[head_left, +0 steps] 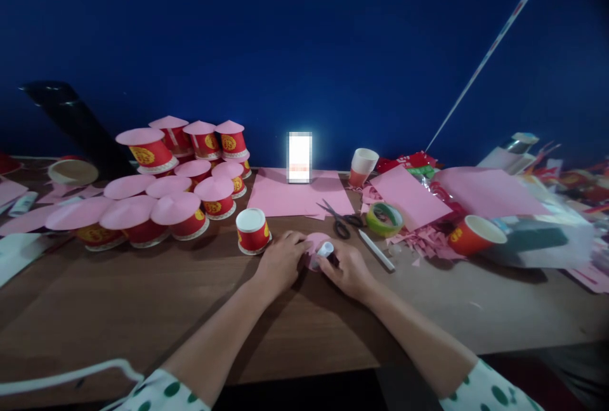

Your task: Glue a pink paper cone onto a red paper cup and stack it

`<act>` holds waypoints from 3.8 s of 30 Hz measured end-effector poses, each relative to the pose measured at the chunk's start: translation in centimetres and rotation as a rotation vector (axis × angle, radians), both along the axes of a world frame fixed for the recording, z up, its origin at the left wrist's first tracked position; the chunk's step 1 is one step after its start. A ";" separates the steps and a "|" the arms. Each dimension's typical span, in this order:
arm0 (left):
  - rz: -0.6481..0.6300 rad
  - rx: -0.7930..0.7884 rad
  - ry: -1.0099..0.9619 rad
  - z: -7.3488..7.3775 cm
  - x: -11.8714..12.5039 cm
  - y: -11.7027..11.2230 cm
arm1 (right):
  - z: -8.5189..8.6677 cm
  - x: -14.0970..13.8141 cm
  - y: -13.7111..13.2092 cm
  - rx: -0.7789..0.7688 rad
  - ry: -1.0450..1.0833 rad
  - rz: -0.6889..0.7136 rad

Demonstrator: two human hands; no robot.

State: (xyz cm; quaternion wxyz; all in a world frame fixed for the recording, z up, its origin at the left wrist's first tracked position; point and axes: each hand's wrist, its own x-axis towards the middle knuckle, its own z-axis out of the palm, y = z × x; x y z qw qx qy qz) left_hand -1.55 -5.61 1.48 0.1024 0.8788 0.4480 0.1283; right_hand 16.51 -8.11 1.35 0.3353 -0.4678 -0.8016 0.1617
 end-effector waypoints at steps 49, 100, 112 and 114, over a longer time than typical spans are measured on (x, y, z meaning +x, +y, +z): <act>-0.016 0.071 -0.043 -1.0 0.1 0.3 | 0.3 0.9 0.1 -0.017 0.039 -0.106; 0.006 0.007 -0.016 -0.3 0.0 0.1 | 0.7 0.4 -0.2 -0.055 -0.017 0.004; 0.010 0.010 -0.031 -0.4 0.1 0.1 | -0.3 0.2 0.6 0.023 -0.052 -0.078; 0.014 0.005 -0.027 -0.4 0.1 0.1 | -0.2 0.2 0.6 0.017 -0.087 -0.078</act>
